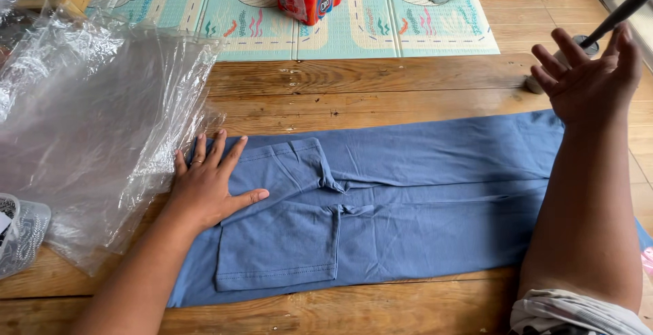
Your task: The person cleans a blue shirt with a lint roller, folds the shirt into a square, and attaches a clothing tag to the collar area by hand.
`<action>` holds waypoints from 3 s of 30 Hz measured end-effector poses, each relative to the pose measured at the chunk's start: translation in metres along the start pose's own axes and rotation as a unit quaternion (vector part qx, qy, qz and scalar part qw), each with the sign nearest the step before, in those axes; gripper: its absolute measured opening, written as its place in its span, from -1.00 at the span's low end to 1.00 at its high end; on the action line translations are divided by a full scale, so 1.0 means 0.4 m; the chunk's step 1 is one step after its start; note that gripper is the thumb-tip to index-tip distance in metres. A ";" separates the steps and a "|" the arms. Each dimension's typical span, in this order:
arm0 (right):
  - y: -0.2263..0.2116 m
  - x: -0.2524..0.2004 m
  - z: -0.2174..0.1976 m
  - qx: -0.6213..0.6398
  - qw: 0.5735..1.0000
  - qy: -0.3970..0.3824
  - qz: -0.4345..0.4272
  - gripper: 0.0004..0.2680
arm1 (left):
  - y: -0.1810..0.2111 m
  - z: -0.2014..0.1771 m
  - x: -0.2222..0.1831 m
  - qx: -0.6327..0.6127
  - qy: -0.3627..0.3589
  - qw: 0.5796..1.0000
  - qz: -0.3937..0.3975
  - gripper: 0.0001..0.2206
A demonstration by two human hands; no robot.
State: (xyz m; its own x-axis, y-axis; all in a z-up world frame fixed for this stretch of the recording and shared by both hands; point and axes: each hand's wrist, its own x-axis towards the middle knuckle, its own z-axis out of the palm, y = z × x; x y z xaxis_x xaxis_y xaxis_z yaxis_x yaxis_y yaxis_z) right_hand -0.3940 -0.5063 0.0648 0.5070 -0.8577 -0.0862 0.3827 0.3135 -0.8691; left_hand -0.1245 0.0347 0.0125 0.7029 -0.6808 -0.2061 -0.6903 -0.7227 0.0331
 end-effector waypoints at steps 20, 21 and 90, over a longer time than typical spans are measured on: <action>0.255 -0.611 0.130 -0.732 0.604 -0.226 -0.217 -0.88 | 0.023 0.018 -0.013 -0.038 0.030 0.990 0.134 -0.14; 0.270 -0.634 0.113 -0.744 0.586 -0.232 -0.224 -0.89 | 0.025 0.016 -0.015 -0.036 0.031 0.990 0.133 -0.14; 0.253 -0.916 -0.098 -0.670 0.699 -0.160 -0.190 -0.79 | 0.185 -0.068 -0.182 0.098 -0.211 0.953 0.194 0.10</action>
State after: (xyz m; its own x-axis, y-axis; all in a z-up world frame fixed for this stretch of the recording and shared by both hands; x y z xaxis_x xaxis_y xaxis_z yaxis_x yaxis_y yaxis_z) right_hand -0.5711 -0.1763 -0.0107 0.7942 -0.5729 0.2028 -0.4224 -0.7603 -0.4935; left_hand -0.2220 0.0273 0.0565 0.2843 -0.7540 -0.5922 -0.9323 -0.3614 0.0126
